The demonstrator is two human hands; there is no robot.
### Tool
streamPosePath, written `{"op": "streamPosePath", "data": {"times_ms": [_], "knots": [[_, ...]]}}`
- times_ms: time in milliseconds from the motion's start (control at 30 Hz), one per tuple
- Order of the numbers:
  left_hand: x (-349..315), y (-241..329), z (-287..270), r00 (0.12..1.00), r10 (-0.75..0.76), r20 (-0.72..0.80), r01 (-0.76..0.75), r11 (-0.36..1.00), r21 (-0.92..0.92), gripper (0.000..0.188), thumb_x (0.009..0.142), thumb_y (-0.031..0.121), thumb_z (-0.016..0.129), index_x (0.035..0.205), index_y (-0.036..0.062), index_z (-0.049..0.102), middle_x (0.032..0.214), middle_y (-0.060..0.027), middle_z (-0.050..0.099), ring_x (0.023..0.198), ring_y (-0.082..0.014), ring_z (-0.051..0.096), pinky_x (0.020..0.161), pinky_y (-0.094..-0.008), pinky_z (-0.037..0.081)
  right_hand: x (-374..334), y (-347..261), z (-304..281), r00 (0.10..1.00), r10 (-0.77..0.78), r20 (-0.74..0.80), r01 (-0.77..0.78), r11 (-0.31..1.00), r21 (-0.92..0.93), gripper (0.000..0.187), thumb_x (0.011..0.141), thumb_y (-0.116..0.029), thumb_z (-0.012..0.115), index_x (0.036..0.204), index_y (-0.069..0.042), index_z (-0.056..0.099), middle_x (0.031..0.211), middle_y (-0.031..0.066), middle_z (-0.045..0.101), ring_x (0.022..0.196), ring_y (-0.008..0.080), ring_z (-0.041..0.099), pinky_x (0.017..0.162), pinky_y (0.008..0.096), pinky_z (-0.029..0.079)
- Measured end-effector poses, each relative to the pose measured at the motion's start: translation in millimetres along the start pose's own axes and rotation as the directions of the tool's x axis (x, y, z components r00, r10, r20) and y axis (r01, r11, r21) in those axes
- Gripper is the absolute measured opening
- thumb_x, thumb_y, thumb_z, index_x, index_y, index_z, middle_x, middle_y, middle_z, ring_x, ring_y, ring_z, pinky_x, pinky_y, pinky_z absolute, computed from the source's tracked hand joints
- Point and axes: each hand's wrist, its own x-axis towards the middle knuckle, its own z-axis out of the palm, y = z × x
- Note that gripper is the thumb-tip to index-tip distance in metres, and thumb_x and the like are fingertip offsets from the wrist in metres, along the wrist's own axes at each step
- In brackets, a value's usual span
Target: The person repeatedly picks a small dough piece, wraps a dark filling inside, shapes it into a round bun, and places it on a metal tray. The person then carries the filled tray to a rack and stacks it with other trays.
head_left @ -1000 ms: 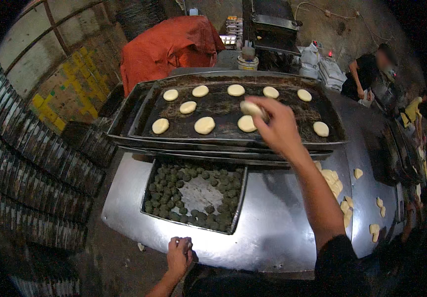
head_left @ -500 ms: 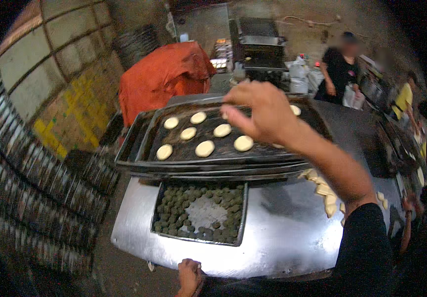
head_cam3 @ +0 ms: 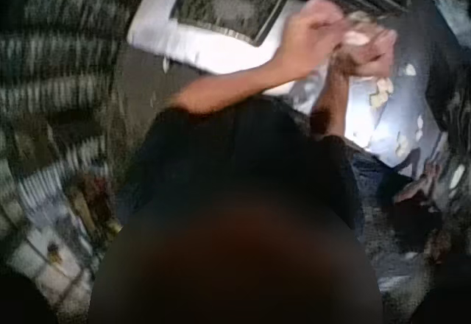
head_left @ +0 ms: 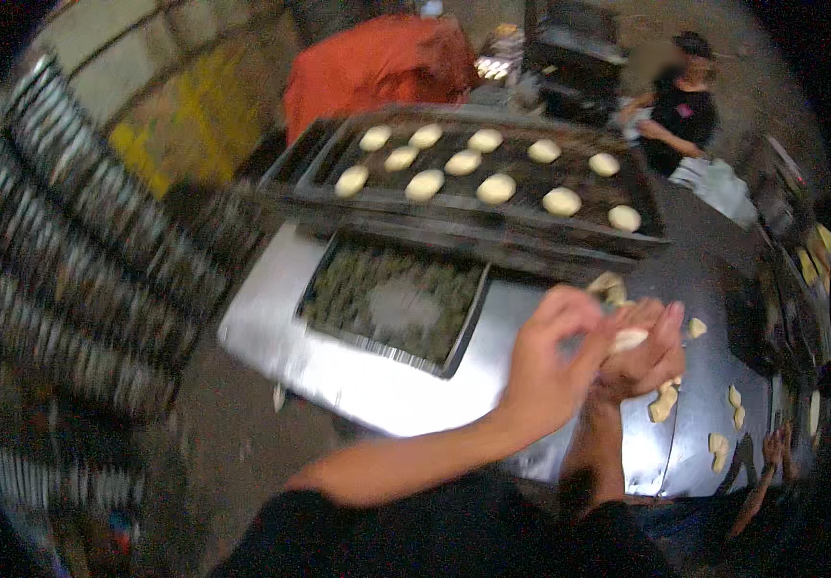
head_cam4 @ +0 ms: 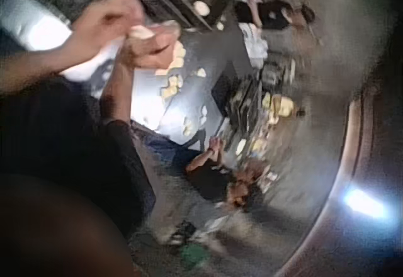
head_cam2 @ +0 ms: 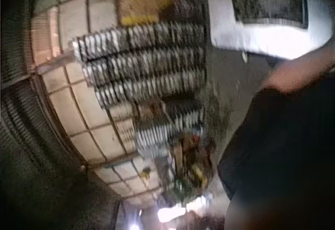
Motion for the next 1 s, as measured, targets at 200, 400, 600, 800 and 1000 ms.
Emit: {"op": "streamPosePath", "data": {"times_ms": [200,400,600,800,1000], "knots": [[-19,-41,-65,0.852,-0.522,-0.044,0.487,0.821,-0.299,0.063,0.105,0.056,0.041,0.067,0.0071,0.053,0.067,-0.0024,0.050,0.063,-0.0139,0.051,0.058,-0.0321,0.039,-49,-19,3,0.832,-0.244,0.498,-0.268,0.609,0.747,0.030,0.094,-0.028,0.061,0.090,0.002,0.066,0.081,0.0131,0.064,0.071,0.0252,0.057,0.065,0.0360,0.047],[-82,-87,-245,0.397,-0.917,-0.028,0.879,0.389,-0.275,0.024,0.099,0.024,0.066,0.110,0.0052,0.055,0.109,-0.0105,0.068,0.101,-0.0192,0.067,0.084,-0.0312,0.056,-126,-9,89,0.069,-0.480,0.875,-0.136,0.864,0.485,0.010,0.077,-0.005,0.072,0.087,-0.006,0.075,0.089,0.0101,0.070,0.078,0.0229,0.067,0.070,0.0324,0.052],[-182,-106,-322,0.174,-0.923,-0.342,0.727,0.355,-0.588,0.043,0.099,0.010,0.061,0.139,0.0005,0.049,0.122,-0.0166,0.066,0.103,-0.0226,0.069,0.092,-0.0350,0.057,-209,87,265,0.157,-0.412,0.898,0.340,0.876,0.342,0.031,0.082,-0.007,0.070,0.113,-0.006,0.070,0.108,0.0129,0.070,0.104,0.0328,0.063,0.090,0.0442,0.050],[-140,-104,-346,0.266,-0.878,-0.398,0.694,0.461,-0.553,0.041,0.101,0.017,0.058,0.135,-0.0052,0.055,0.124,-0.0136,0.067,0.103,-0.0213,0.069,0.096,-0.0332,0.056,-219,81,310,0.045,-0.248,0.968,0.428,0.880,0.205,0.036,0.081,-0.008,0.074,0.117,-0.009,0.072,0.122,0.0097,0.070,0.116,0.0306,0.061,0.102,0.0461,0.045],[-52,-122,-295,0.486,-0.778,-0.398,0.524,0.623,-0.581,0.041,0.106,0.024,0.052,0.136,-0.0022,0.056,0.123,-0.0100,0.067,0.099,-0.0178,0.068,0.082,-0.0317,0.058,-191,13,213,0.253,-0.509,0.823,0.354,0.840,0.411,0.041,0.090,-0.015,0.070,0.130,-0.009,0.066,0.128,0.0119,0.068,0.126,0.0345,0.059,0.106,0.0522,0.041]]}}
